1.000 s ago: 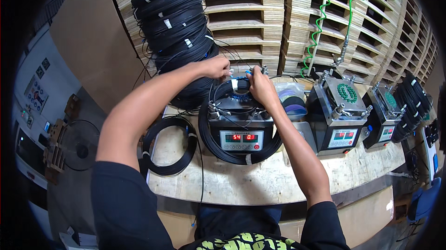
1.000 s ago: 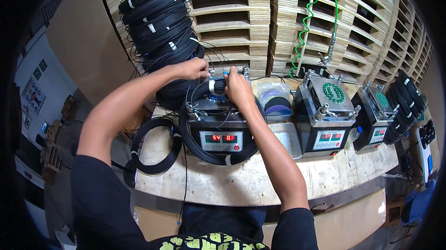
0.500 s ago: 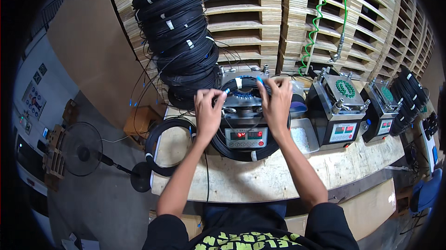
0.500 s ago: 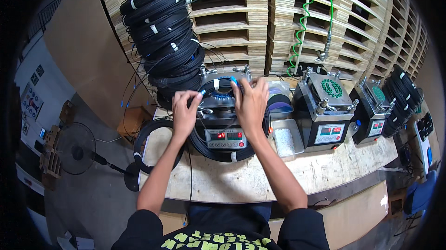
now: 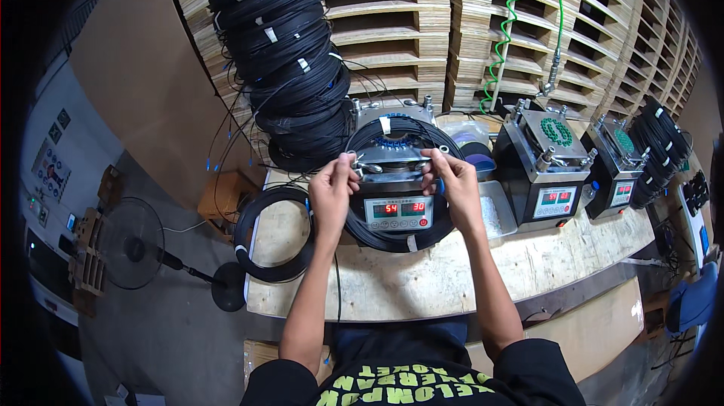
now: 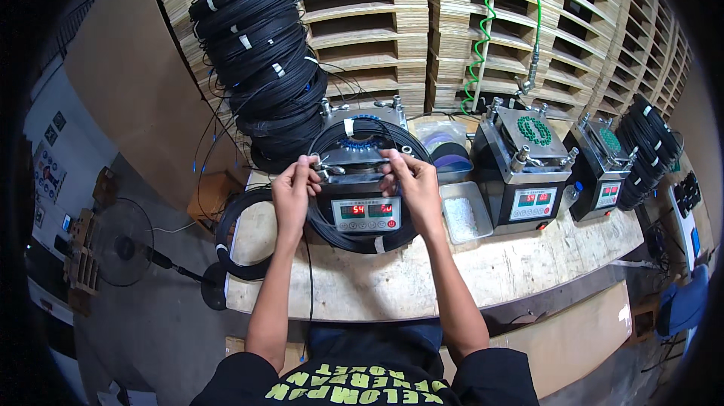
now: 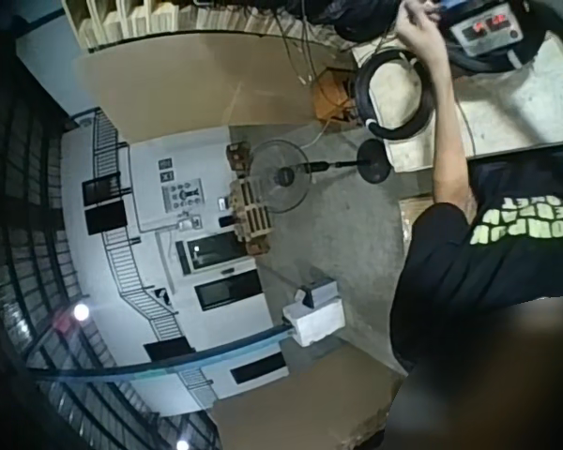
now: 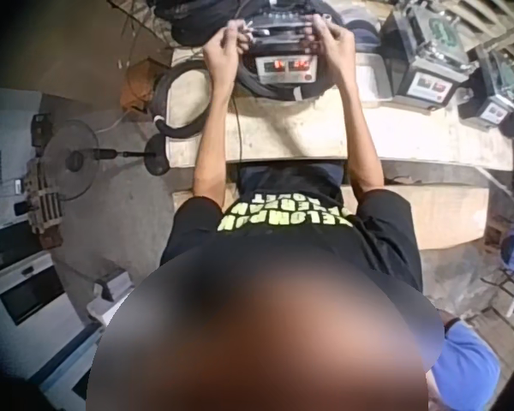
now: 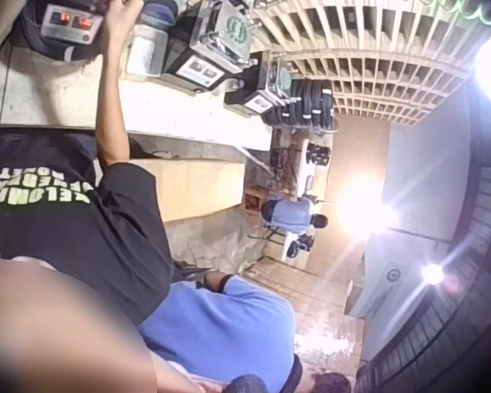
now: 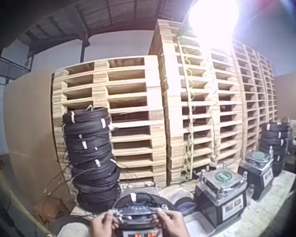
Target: Polishing fiber optic connectors using industrial polishing machines in a factory setting.
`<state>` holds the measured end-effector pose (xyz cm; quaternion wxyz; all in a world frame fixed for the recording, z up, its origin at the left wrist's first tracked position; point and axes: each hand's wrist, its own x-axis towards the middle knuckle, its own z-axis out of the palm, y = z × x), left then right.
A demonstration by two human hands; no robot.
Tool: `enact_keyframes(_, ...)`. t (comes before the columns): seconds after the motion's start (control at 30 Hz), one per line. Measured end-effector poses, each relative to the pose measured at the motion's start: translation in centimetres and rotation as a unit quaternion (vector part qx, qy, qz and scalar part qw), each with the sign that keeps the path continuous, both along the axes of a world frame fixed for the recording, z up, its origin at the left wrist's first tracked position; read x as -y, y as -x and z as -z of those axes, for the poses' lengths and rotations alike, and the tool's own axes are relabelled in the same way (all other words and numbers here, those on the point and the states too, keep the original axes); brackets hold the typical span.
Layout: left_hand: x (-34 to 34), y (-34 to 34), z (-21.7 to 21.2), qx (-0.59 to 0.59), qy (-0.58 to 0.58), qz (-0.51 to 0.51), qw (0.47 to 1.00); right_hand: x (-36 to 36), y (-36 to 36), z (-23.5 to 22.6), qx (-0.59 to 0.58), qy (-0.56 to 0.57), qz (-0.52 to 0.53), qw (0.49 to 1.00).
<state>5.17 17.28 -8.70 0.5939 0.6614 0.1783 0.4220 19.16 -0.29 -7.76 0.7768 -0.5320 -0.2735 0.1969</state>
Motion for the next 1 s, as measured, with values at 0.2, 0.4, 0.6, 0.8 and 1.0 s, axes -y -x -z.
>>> enact_keyframes(0.2, -2.4, 1.3, 0.5, -0.018, 0.013, 0.056, 0.998, 3.0, -3.6, 0.0, 0.022, 0.046, -0.039, 0.998)
enact_keyframes(0.4, -2.8, 1.2, 2.2, -0.074, -0.135, -0.077, 0.985, 3.3, -6.3, 4.9, 0.199, 0.065, 0.176, 0.962)
enact_keyframes(0.6, -2.5, 1.9, 5.1, -0.087, -0.246, -0.175, 0.949, 4.0, -3.8, 6.3, 0.275, 0.199, 0.258, 0.905)
enact_keyframes(0.8, -2.7, 2.7, 7.2, -0.104, -0.261, -0.084, 0.956, 5.1, -3.2, 9.2, 0.258, 0.144, 0.200, 0.934)
enact_keyframes(1.0, -0.4, 1.6, 7.9, -0.060, -0.226, -0.065, 0.970, 4.5, -1.3, 9.6, 0.326, 0.224, 0.227, 0.890)
